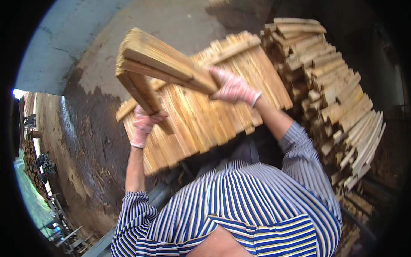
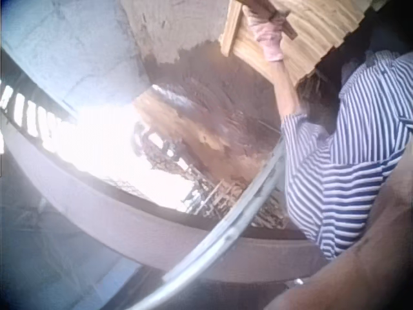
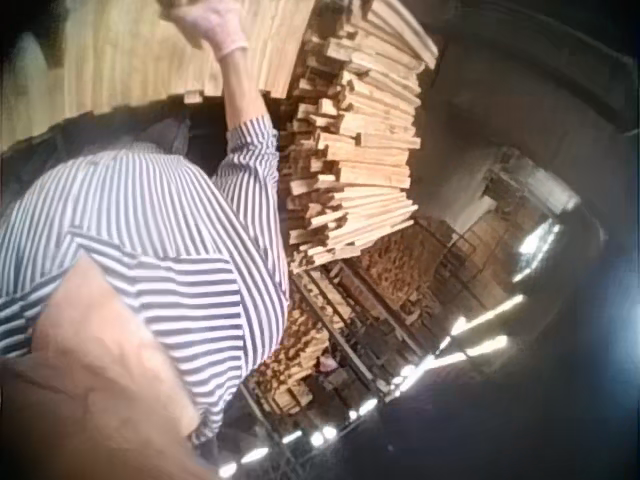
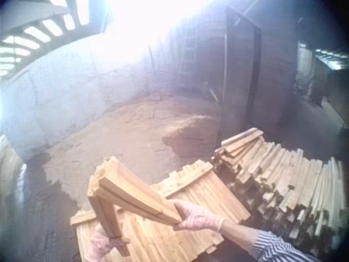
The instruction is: The person repeatedly picks up small wooden planks from a large pile and stacks them into a neat, organized arrangement. The worker uses both hands to lift and place the wood pieces, ensuring they are aligned and stable within the growing stack.
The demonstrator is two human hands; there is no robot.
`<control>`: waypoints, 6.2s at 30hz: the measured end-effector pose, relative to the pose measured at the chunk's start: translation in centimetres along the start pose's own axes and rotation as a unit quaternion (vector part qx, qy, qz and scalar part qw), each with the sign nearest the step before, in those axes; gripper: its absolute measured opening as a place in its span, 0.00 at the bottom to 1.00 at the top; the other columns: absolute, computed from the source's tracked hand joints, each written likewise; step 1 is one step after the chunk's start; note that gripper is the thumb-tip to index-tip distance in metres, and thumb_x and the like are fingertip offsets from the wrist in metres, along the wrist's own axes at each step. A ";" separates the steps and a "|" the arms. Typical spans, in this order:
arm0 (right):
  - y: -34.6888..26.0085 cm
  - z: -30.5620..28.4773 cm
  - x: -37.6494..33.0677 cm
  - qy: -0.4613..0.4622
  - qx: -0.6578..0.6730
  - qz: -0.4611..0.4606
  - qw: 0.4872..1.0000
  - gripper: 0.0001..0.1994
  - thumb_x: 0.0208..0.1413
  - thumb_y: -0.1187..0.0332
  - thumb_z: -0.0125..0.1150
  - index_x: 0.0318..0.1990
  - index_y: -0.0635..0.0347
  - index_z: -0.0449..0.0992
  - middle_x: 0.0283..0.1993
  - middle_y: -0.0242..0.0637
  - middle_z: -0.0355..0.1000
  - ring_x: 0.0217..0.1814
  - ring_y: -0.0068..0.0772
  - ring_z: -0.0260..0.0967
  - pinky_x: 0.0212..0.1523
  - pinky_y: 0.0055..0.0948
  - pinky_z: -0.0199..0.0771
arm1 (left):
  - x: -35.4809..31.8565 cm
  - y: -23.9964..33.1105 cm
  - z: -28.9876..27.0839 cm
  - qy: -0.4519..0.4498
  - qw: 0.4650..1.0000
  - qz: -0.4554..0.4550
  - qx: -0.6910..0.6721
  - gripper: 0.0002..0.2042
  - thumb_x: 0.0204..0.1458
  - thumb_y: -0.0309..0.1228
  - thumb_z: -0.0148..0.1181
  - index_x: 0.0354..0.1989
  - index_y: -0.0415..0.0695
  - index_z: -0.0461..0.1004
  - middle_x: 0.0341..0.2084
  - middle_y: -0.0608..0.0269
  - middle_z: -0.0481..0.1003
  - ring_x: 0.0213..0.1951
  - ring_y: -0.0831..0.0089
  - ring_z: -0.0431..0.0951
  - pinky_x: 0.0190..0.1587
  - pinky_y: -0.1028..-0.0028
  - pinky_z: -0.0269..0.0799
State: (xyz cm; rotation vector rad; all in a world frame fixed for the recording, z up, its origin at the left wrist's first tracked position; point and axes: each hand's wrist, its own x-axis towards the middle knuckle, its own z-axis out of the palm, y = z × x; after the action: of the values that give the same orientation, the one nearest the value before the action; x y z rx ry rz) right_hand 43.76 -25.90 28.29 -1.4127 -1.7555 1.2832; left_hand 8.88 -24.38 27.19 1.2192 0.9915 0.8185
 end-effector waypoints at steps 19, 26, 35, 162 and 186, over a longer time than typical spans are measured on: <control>23.2 4.1 -8.8 0.050 -0.489 -0.028 0.870 0.08 0.51 0.65 0.55 0.39 0.40 0.76 0.35 0.35 0.72 0.42 0.43 0.73 0.49 0.56 0.63 | -12.4 -20.9 -5.7 -0.096 0.728 -0.143 0.664 0.34 0.40 0.30 0.64 0.63 0.51 0.65 0.46 0.49 0.73 0.49 0.47 0.74 0.51 0.56 0.74; 22.2 5.0 -10.2 0.084 -0.571 0.010 0.817 0.09 0.53 0.63 0.56 0.41 0.36 0.77 0.41 0.30 0.75 0.49 0.41 0.74 0.56 0.58 0.61 | -12.8 -19.7 -5.8 -0.088 0.738 -0.129 0.657 0.37 0.36 0.29 0.64 0.62 0.46 0.65 0.50 0.42 0.71 0.52 0.43 0.72 0.55 0.56 0.71; 23.5 7.4 -9.7 0.128 -0.511 0.083 0.846 0.06 0.54 0.61 0.52 0.29 0.43 0.75 0.33 0.33 0.72 0.42 0.44 0.71 0.55 0.62 0.58 | -11.8 -19.9 -6.4 -0.188 0.713 -0.197 0.646 0.42 0.43 0.46 0.68 0.65 0.35 0.62 0.57 0.38 0.69 0.59 0.47 0.70 0.62 0.60 0.66; -5.7 33.1 5.6 -0.141 0.174 0.067 0.972 0.54 0.47 0.46 0.64 0.77 0.49 0.38 0.76 0.54 0.48 0.71 0.53 0.59 0.67 0.41 0.63 | -12.0 -13.7 -26.1 0.296 0.830 -0.314 0.352 0.47 0.51 0.59 0.61 0.71 0.36 0.55 0.59 0.45 0.69 0.61 0.51 0.69 0.63 0.59 0.65; 19.4 -11.0 -38.3 0.679 0.349 0.163 0.625 0.36 0.58 0.60 0.68 0.71 0.56 0.58 0.61 0.43 0.70 0.55 0.26 0.71 0.52 0.31 0.75 | 16.0 -13.1 52.7 -0.311 0.920 -0.234 0.048 0.36 0.57 0.49 0.63 0.68 0.43 0.59 0.64 0.50 0.63 0.50 0.65 0.72 0.48 0.64 0.74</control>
State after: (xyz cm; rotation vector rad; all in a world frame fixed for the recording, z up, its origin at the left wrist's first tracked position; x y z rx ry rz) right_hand 72.97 -58.37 20.76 -1.4674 0.0618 0.4713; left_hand 63.62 -31.17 14.63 1.1487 0.7449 -0.0106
